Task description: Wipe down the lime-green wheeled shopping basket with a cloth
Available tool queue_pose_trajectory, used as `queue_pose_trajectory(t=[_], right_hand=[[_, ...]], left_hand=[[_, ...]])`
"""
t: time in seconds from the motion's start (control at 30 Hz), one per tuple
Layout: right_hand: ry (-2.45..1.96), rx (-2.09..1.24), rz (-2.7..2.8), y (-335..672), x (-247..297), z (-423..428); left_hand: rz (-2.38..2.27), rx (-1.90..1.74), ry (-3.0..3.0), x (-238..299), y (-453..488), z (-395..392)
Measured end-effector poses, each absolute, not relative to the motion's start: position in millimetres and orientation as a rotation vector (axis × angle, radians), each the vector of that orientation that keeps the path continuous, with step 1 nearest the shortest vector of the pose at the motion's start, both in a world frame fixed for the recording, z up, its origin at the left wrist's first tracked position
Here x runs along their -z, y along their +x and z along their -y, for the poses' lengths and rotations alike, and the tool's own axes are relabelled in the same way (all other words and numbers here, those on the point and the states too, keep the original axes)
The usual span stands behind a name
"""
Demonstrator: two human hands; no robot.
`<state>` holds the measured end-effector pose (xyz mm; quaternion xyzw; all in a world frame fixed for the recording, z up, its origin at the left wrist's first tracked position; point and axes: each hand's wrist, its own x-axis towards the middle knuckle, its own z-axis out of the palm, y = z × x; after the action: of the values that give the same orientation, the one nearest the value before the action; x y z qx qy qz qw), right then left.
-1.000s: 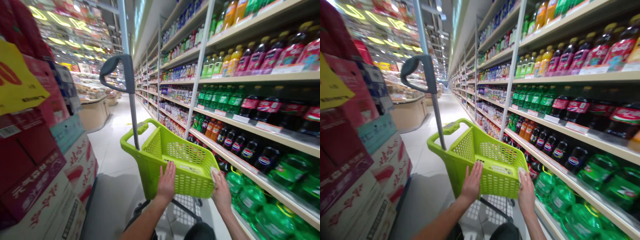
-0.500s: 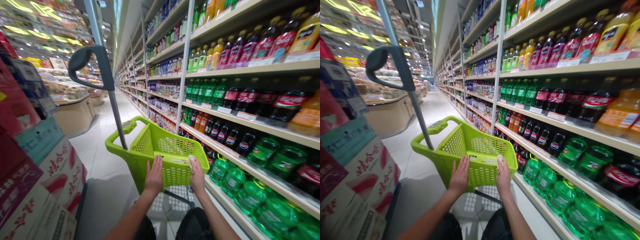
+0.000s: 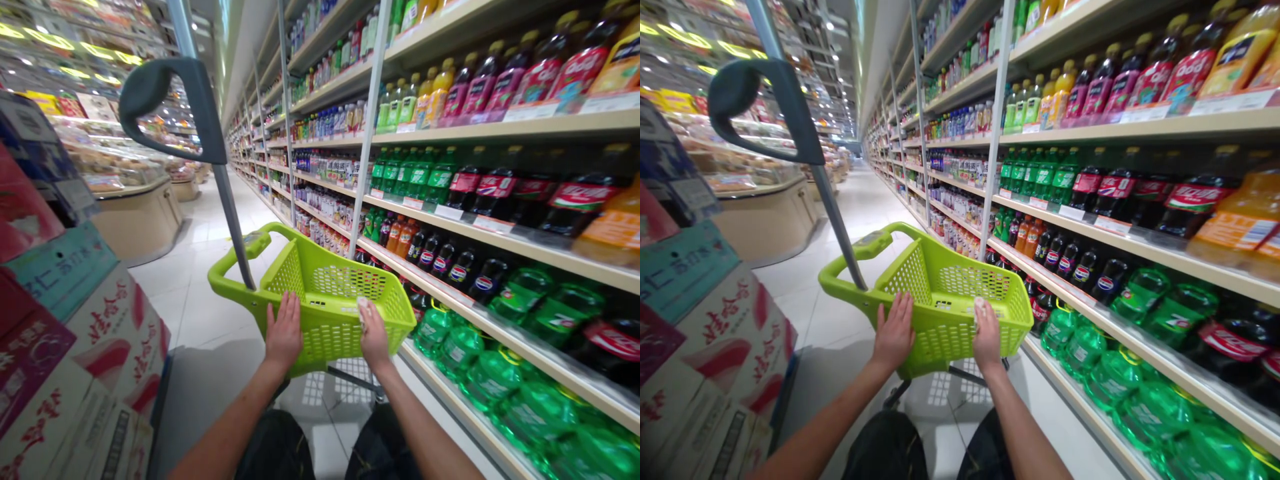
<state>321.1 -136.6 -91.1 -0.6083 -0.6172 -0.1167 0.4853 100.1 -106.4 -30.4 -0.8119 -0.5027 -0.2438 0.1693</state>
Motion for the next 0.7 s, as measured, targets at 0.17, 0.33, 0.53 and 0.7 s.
queue_pose_trajectory(t=[0.17, 0.33, 0.53, 0.7], right_hand=[[-1.232, 0.190, 1.708, 256, 76, 123], [-1.364, 0.148, 1.588, 276, 77, 120], [-1.141, 0.110, 1.744, 203, 55, 109], [-0.751, 0.258, 1.780, 143, -66, 81]], left_hand=[[1.345, 0.713, -2.341, 27, 97, 110], [1.560, 1.017, -1.968, -8, 44, 95], [1.586, 0.879, -2.021, -22, 13, 70], [1.496, 0.830, -2.031, -16, 8, 69]])
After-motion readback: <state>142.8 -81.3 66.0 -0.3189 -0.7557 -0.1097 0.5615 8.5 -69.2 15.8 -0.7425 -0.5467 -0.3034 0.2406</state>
